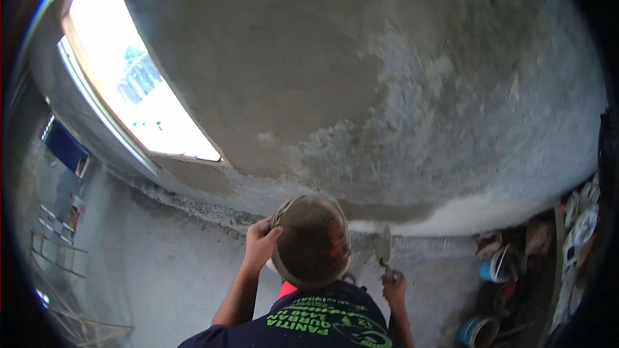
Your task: The person scoops mortar from a bucket using a trowel and spreads it onto the wall.
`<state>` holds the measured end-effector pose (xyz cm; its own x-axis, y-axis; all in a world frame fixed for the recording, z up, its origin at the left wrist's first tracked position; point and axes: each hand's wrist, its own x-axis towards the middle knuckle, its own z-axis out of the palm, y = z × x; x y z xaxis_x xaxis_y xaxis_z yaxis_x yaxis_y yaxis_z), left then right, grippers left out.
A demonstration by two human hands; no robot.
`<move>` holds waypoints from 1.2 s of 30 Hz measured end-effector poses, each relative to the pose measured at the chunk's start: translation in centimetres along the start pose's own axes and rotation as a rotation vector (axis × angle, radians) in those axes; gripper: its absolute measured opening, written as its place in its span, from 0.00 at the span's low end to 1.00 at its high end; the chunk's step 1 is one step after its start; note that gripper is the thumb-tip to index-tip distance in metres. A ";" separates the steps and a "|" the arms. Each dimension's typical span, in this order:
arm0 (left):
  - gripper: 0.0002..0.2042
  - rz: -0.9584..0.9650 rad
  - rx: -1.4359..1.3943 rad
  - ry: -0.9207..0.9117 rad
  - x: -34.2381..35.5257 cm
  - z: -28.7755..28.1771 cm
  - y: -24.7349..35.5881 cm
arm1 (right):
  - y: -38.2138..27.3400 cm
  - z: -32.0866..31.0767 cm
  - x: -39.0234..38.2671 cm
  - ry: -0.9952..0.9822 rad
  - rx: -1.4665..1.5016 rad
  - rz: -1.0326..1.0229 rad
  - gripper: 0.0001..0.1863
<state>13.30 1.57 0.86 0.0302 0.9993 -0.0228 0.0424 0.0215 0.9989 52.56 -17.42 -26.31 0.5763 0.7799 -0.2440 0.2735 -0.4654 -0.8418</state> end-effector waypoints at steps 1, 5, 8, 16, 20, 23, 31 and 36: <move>0.12 0.006 -0.016 -0.023 0.4 0.3 -0.3 | -1.5 -0.8 -1.0 0.029 -0.096 -0.129 0.23; 0.07 -0.039 0.078 -0.090 0.3 2.4 2.2 | -11.1 -5.3 -1.9 0.127 -0.166 -0.263 0.26; 0.06 -0.004 0.070 -0.152 1.7 3.4 2.3 | -13.6 -6.9 -2.5 0.164 -0.159 -0.270 0.25; 0.07 0.045 0.119 -0.249 2.2 5.5 1.6 | -15.2 -8.8 -6.2 0.199 -0.125 -0.258 0.26; 0.07 0.033 0.167 -0.245 1.8 5.8 1.2 | -16.6 -11.2 -8.0 -0.014 0.004 -0.074 0.26; 0.07 0.140 0.246 -0.266 1.4 7.3 1.7 | -19.4 -14.2 -8.1 -0.352 -0.064 -0.126 0.24; 0.11 0.345 0.323 -0.369 0.4 10.2 4.9 | -30.6 -15.2 -5.8 -0.562 -0.641 -0.429 0.14; 0.11 0.364 0.355 -0.411 0.0 10.7 5.4 | -33.3 -13.7 -4.6 -0.424 -1.013 -0.481 0.10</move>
<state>24.20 1.31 5.77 0.4809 0.8459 0.2304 0.2824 -0.3983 0.8727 51.35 -11.21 9.42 0.0013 0.9515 -0.3076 0.9829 -0.0579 -0.1750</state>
